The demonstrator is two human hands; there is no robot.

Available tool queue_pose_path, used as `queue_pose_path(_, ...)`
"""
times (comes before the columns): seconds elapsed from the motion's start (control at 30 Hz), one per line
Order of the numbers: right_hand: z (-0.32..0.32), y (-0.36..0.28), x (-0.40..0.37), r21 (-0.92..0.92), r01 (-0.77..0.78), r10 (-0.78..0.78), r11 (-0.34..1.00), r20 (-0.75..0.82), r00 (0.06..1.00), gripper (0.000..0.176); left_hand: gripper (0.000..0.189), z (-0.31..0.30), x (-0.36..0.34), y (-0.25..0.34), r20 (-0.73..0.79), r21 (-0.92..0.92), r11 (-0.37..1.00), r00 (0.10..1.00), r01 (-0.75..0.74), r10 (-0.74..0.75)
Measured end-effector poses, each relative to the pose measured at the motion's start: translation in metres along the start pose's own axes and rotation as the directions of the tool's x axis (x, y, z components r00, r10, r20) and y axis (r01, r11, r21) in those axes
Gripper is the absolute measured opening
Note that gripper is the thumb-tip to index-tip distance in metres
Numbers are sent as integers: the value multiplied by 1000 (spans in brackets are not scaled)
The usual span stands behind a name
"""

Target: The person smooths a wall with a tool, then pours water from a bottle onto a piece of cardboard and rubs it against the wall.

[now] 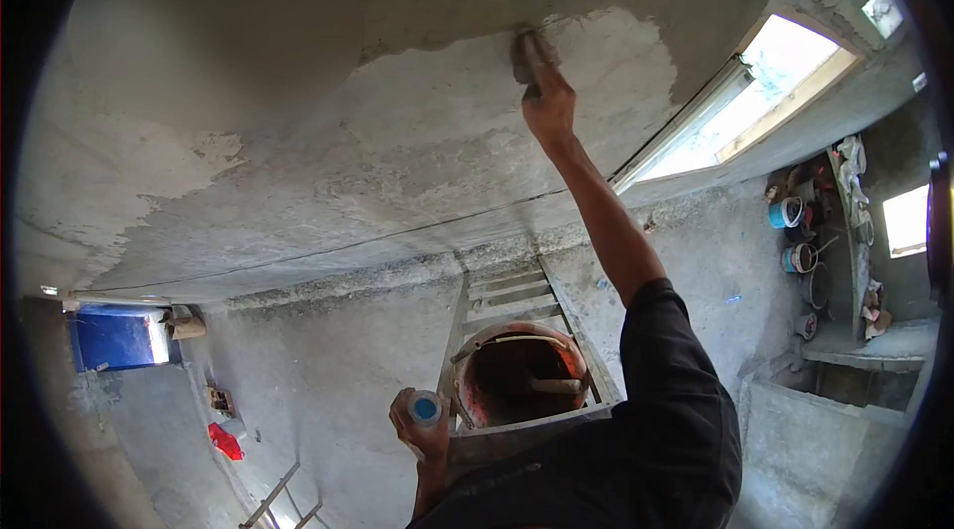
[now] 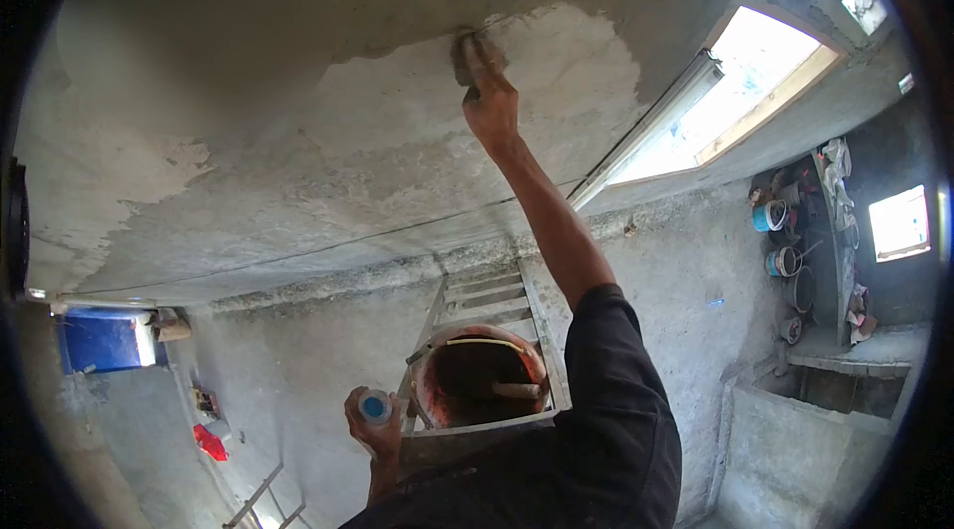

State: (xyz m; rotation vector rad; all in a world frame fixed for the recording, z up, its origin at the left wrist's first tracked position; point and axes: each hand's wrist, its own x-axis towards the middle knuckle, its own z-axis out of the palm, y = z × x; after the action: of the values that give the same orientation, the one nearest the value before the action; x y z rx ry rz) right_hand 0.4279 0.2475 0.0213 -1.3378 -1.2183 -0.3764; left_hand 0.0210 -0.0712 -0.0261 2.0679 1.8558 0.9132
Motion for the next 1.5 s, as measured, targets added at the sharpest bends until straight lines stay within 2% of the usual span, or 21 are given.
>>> queue_pose_path(0.07,-7,-11,18,142,-157,180,977,-166,969,65,51,0,0,0,-3,18,1000,1000,-3,3)
queue_pose_path(0.2,-12,-17,86,174,-38,105,984,-392,914,64,51,-1,3,4,-11,5,1000,1000,10,-9)
queue_pose_path(0.27,15,-10,95,-59,247,-249,967,-408,878,65,50,-2,3,4,-13,5,1000,1000,6,-6)
queue_pose_path(0.33,33,-7,64,21,231,-226,973,-136,965,69,51,0,1,0,-12,-4,1000,1000,13,-13)
queue_pose_path(0.4,44,-17,21,5,305,-297,952,247,922,74,52,1,4,1,-25,0,1000,1000,16,-16)
queue_pose_path(0.5,36,-35,-14,172,297,-333,939,241,912,68,52,2,-1,-2,-28,0,1000,999,18,-18)
queue_pose_path(0.57,26,-57,-13,382,-227,253,896,-18,967,56,51,3,0,-3,-45,7,1000,999,19,-18)
queue_pose_path(0.63,10,-60,15,642,-237,439,729,-172,882,49,51,-1,0,0,-19,11,999,999,31,-30)
queue_pose_path(0.7,-3,-43,60,209,52,52,977,-467,883,55,51,0,1,1,-23,10,999,999,33,-33)
queue_pose_path(0.73,5,-39,71,211,49,57,976,-466,883,55,51,0,0,1,-25,4,999,999,31,-31)
queue_pose_path(0.8,20,-36,86,-35,123,-128,992,-332,934,61,51,0,-1,-1,-22,-2,1000,999,27,-27)
queue_pose_path(0.9,38,-43,47,-88,251,-262,964,-155,953,67,51,-1,1,-2,-18,-13,1000,1000,17,-17)
queue_pose_path(0.93,39,-47,29,-89,258,-269,962,-154,951,67,51,0,1,-1,-18,-18,1000,1000,11,-11)
queue_pose_path(1.0,34,-54,-3,54,-32,28,998,71,997,63,51,-1,0,3,-13,-18,999,999,35,-36)
queue_pose_path(1.03,30,-53,1,53,-28,25,998,70,997,63,51,-1,2,4,-12,-9,999,999,49,-50)
queue_pose_path(1.1,14,-54,19,399,-335,374,854,-22,927,61,51,0,4,4,-16,-17,999,999,48,-48)
queue_pose_path(1.2,-12,-38,82,173,-113,157,979,-273,949,57,53,0,0,-1,-18,-20,999,999,36,-36)
queue_pose_path(1.27,-13,-27,114,-6,187,-165,982,-500,850,58,56,1,-1,-3,-25,-14,1000,999,28,-28)
queue_pose_path(1.3,-5,-24,113,-4,189,-165,982,-507,846,58,56,1,-1,-2,-20,-22,999,999,37,-38)
queue_pose_path(1.4,26,-9,73,-86,295,-302,952,-91,949,67,53,-2,1,1,-11,-21,999,999,38,-39)
queue_pose_path(1.5,42,-2,-9,21,319,-304,948,362,881,75,51,0,1,2,-23,-21,999,999,29,-30)
